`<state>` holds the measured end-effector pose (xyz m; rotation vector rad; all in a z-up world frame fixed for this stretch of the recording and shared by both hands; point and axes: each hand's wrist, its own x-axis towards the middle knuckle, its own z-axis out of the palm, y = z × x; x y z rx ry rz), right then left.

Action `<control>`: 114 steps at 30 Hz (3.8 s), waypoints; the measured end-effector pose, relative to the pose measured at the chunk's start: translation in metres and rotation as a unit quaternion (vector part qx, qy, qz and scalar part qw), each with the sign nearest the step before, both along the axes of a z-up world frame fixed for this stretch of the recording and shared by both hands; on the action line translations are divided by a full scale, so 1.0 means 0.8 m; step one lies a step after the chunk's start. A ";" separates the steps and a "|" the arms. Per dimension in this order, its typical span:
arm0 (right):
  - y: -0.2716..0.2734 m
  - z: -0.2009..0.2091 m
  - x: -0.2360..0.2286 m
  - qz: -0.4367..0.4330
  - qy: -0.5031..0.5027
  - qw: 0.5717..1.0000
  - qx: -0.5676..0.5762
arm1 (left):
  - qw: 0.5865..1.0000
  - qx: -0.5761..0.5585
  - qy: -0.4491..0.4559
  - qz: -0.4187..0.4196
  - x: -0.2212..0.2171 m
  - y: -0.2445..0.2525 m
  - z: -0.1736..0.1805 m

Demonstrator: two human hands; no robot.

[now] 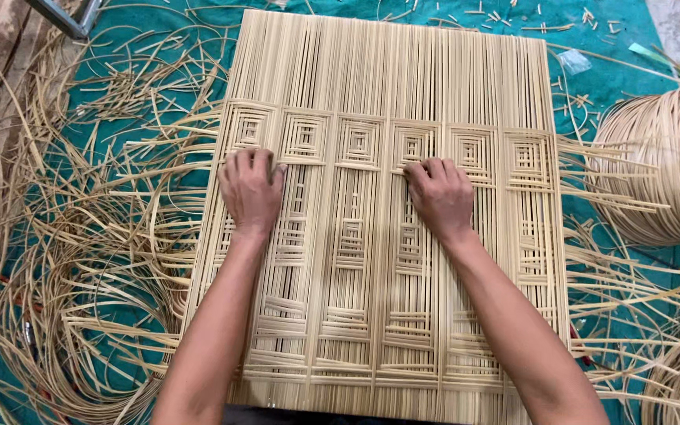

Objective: The person weaves thin bamboo strips into a rectangular mat, interlacing them over and under existing strips to form a geometric pattern. The person works by hand, pulling and pressing the strips into place.

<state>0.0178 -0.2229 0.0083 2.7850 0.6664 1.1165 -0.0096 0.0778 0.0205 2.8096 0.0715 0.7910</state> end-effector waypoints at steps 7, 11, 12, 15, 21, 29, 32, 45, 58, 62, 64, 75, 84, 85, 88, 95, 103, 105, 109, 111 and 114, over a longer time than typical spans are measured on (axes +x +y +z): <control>0.002 0.010 -0.005 -0.003 0.004 1.000 0.006 | 0.995 -0.091 -0.037 -0.019 -0.007 0.022 -0.010; 0.003 0.002 -0.011 -0.003 0.075 0.996 0.048 | 0.992 -0.108 -0.058 -0.017 -0.007 0.033 -0.022; 0.006 0.007 -0.018 -0.004 0.087 0.995 0.049 | 0.993 -0.107 -0.045 -0.017 -0.007 0.034 -0.025; 0.010 0.015 -0.057 -0.001 0.112 0.992 0.053 | 0.989 -0.130 -0.046 -0.056 -0.028 0.030 -0.030; -0.003 0.013 -0.181 0.083 0.219 0.965 0.120 | 0.978 -0.160 0.023 -0.128 -0.134 -0.015 0.015; -0.004 0.061 -0.295 0.234 0.319 0.908 0.137 | 0.930 -0.169 0.089 -0.315 -0.281 -0.060 0.020; -0.001 0.057 -0.299 0.227 0.291 0.920 0.132 | 0.938 -0.139 0.071 -0.309 -0.296 -0.078 0.007; 0.023 0.062 -0.282 0.280 0.233 0.926 0.101 | 0.952 -0.053 0.100 -0.284 -0.287 -0.096 0.010; 0.028 0.036 -0.263 0.170 0.293 0.932 0.129 | 0.964 -0.194 0.040 -0.176 -0.268 -0.020 0.002; 0.070 0.040 -0.258 0.238 0.264 0.920 0.168 | 0.975 -0.212 0.058 0.010 -0.308 0.072 0.015; 0.108 0.053 -0.263 0.280 0.267 0.908 0.160 | 0.976 -0.202 0.070 0.035 -0.330 0.103 0.012; 0.284 0.035 -0.258 0.464 0.241 0.846 0.106 | 0.894 -0.321 0.309 -0.045 -0.349 0.163 0.034; 0.297 0.033 -0.261 0.410 0.249 0.866 0.141 | 0.929 -0.189 0.318 -0.016 -0.359 0.156 0.043; 0.298 0.030 -0.261 0.408 0.236 0.872 0.132 | 0.925 -0.215 0.312 0.019 -0.358 0.155 0.039; 0.297 0.027 -0.262 0.403 0.223 0.878 0.132 | 0.919 -0.265 0.283 0.074 -0.356 0.149 0.027; 0.290 0.025 -0.260 0.407 0.253 0.865 0.148 | 0.905 -0.275 0.324 -0.029 -0.349 0.167 0.006; 0.200 0.055 -0.259 0.383 0.306 0.853 0.182 | 0.927 -0.153 0.342 0.010 -0.308 0.160 0.036; 0.155 0.044 -0.258 0.354 0.304 0.866 0.177 | 0.937 -0.077 0.339 0.019 -0.288 0.157 0.040; 0.093 0.023 -0.259 0.232 0.286 0.917 0.154 | 0.941 -0.015 0.337 -0.018 -0.233 0.152 0.061; 0.083 0.025 -0.256 0.214 0.276 0.925 0.153 | 0.947 0.005 0.320 -0.036 -0.201 0.153 0.064; 0.088 0.031 -0.250 0.193 0.274 0.926 0.173 | 0.951 -0.021 0.306 -0.044 -0.157 0.159 0.052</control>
